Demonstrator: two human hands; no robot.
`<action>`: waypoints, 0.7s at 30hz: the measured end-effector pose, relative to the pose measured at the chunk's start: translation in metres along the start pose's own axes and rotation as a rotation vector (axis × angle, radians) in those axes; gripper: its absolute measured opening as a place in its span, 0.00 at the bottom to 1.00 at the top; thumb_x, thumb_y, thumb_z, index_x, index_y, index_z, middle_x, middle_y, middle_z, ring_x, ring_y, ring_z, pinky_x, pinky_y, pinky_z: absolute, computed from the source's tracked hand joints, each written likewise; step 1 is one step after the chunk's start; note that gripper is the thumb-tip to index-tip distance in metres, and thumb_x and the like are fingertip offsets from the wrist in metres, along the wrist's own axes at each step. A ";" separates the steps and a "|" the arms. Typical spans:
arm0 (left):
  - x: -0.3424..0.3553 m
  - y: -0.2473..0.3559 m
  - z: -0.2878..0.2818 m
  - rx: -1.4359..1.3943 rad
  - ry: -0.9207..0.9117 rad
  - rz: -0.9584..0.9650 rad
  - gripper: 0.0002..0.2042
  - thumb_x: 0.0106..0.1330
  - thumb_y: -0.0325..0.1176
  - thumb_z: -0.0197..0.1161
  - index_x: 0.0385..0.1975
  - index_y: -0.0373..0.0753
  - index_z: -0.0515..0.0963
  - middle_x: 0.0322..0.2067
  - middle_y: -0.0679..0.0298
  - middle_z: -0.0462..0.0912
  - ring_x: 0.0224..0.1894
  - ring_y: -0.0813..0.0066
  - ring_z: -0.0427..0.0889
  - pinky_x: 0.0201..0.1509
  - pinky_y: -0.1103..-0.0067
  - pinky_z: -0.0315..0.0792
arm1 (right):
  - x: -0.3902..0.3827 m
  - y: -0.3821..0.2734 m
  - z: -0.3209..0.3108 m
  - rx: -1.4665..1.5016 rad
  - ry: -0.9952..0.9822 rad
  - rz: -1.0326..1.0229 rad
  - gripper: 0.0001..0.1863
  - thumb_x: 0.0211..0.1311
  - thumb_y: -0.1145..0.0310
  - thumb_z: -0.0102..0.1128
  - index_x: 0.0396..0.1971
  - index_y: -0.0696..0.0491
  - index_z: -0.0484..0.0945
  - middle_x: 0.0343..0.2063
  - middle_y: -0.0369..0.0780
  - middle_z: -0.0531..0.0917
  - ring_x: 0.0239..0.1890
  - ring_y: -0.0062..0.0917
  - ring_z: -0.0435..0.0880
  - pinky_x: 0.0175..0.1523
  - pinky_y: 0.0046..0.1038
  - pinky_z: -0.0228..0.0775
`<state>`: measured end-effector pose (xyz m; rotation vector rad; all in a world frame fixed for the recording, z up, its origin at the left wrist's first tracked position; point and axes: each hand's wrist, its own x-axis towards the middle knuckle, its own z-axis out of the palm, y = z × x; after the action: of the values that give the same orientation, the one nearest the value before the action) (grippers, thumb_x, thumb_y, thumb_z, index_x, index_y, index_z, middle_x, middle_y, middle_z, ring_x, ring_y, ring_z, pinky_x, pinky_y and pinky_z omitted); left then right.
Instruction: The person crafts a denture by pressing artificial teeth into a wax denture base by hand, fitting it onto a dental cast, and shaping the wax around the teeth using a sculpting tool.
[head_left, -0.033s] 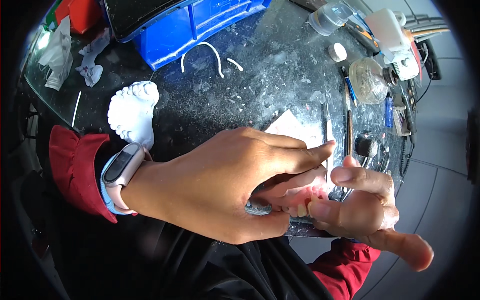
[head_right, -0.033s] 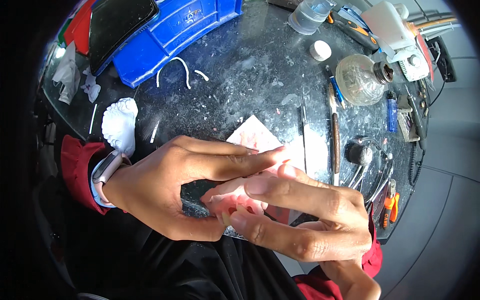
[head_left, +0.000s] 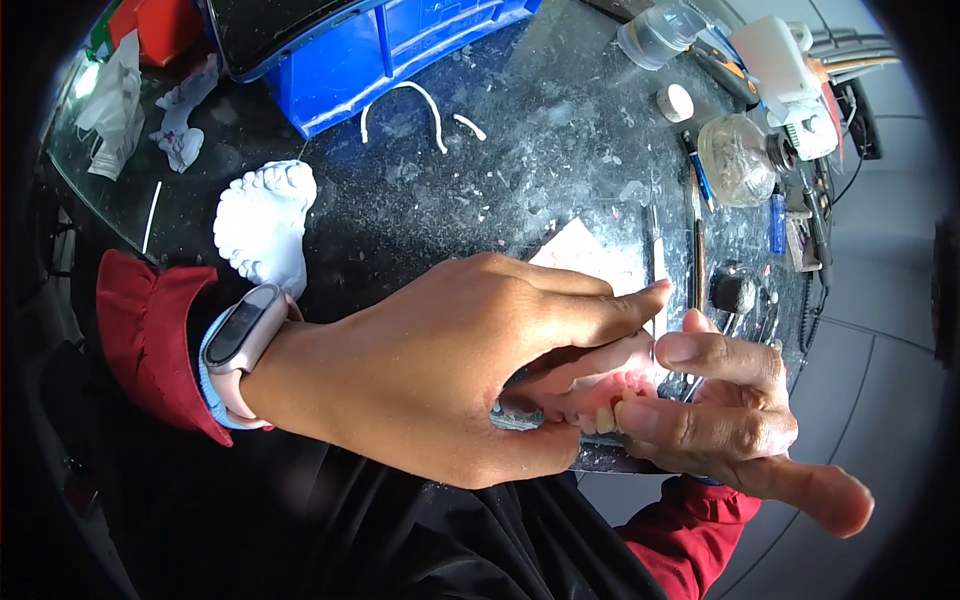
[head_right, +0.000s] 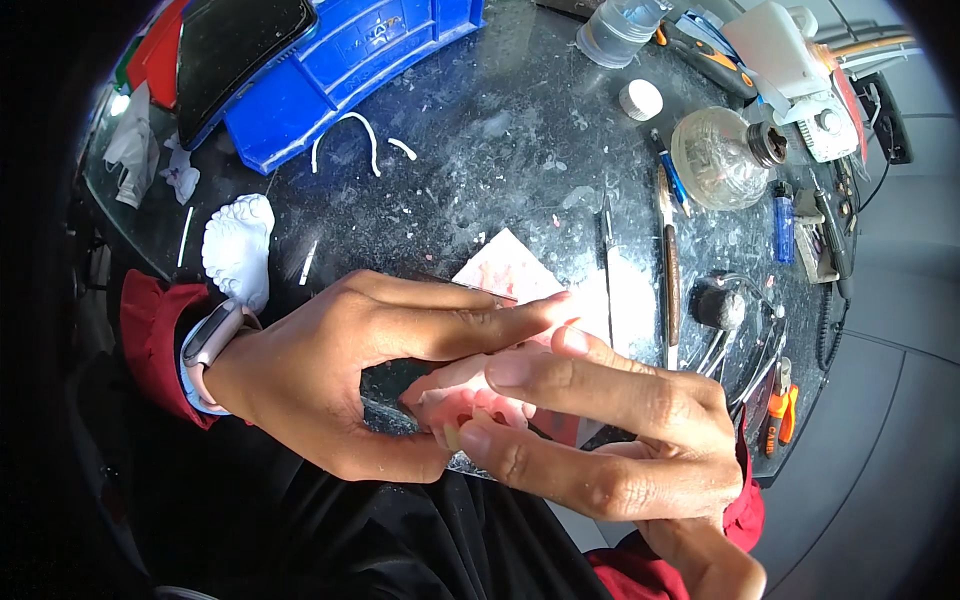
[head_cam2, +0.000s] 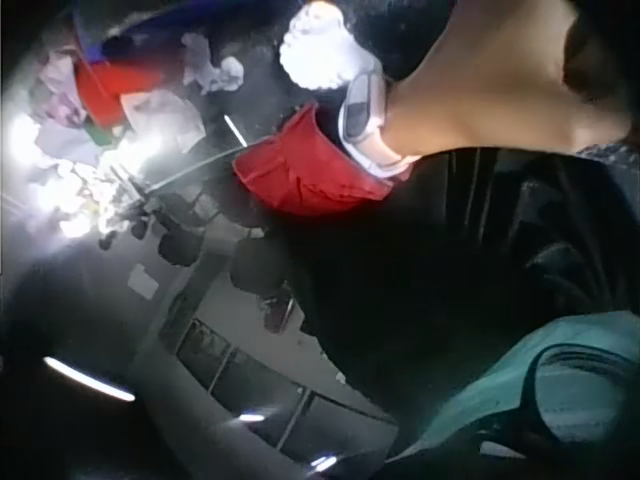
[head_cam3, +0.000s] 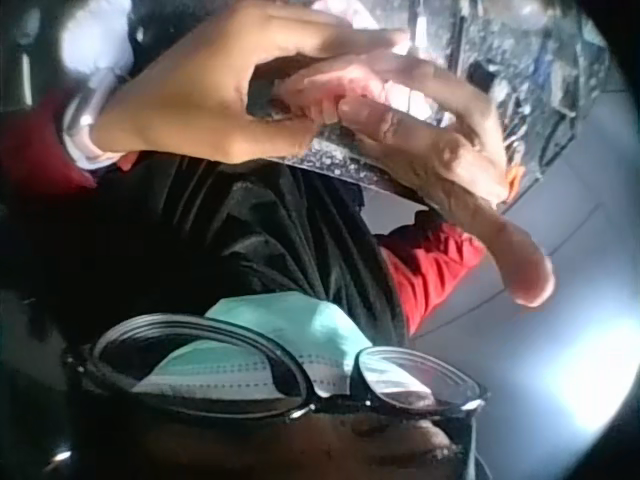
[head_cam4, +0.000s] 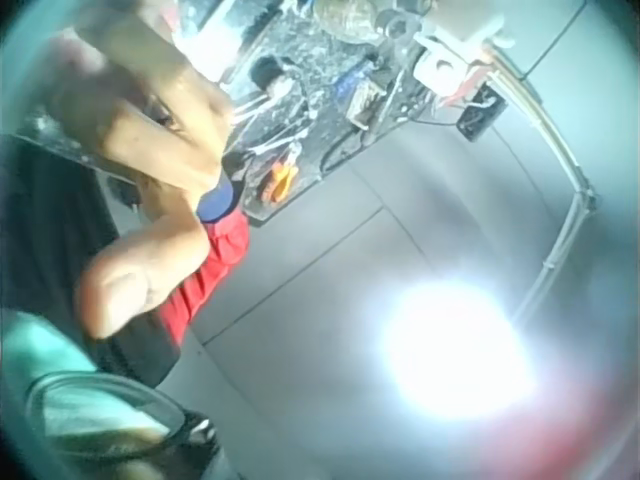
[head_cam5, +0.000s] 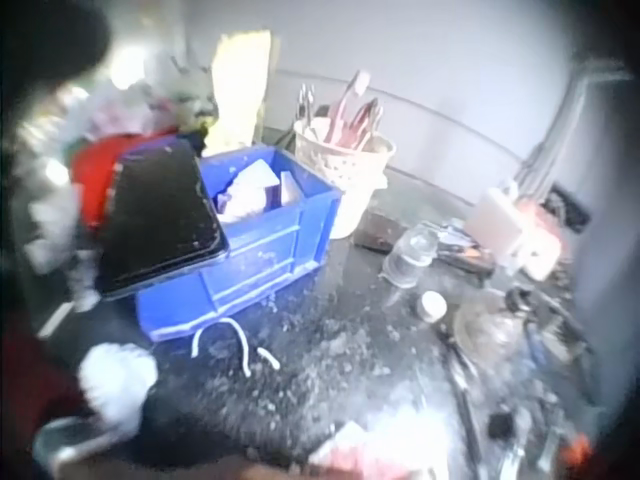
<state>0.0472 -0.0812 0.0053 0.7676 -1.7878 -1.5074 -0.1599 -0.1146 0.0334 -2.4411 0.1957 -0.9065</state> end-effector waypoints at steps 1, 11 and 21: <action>0.000 0.001 -0.001 0.006 -0.005 -0.005 0.34 0.42 0.24 0.61 0.56 0.30 0.63 0.53 0.46 0.69 0.53 0.55 0.72 0.55 0.68 0.68 | 0.000 0.001 0.002 0.005 -0.002 0.007 0.35 0.37 0.81 0.68 0.48 0.45 0.63 0.32 0.36 0.78 0.44 0.37 0.75 0.52 0.36 0.72; 0.000 -0.001 -0.004 0.022 -0.081 -0.027 0.32 0.41 0.27 0.65 0.52 0.28 0.67 0.52 0.44 0.69 0.54 0.55 0.71 0.56 0.67 0.67 | 0.003 0.004 0.012 0.010 -0.041 0.056 0.51 0.32 0.86 0.69 0.58 0.47 0.49 0.32 0.41 0.77 0.40 0.38 0.77 0.46 0.35 0.77; 0.000 0.001 -0.004 0.069 -0.042 -0.014 0.32 0.42 0.28 0.66 0.52 0.25 0.66 0.49 0.43 0.71 0.52 0.54 0.73 0.56 0.68 0.67 | -0.001 0.006 0.012 0.164 0.139 0.012 0.24 0.33 0.83 0.71 0.34 0.54 0.70 0.32 0.43 0.74 0.37 0.38 0.80 0.43 0.32 0.80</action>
<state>0.0500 -0.0836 0.0067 0.7893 -1.8778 -1.4873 -0.1520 -0.1144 0.0219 -2.2259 0.1782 -1.0454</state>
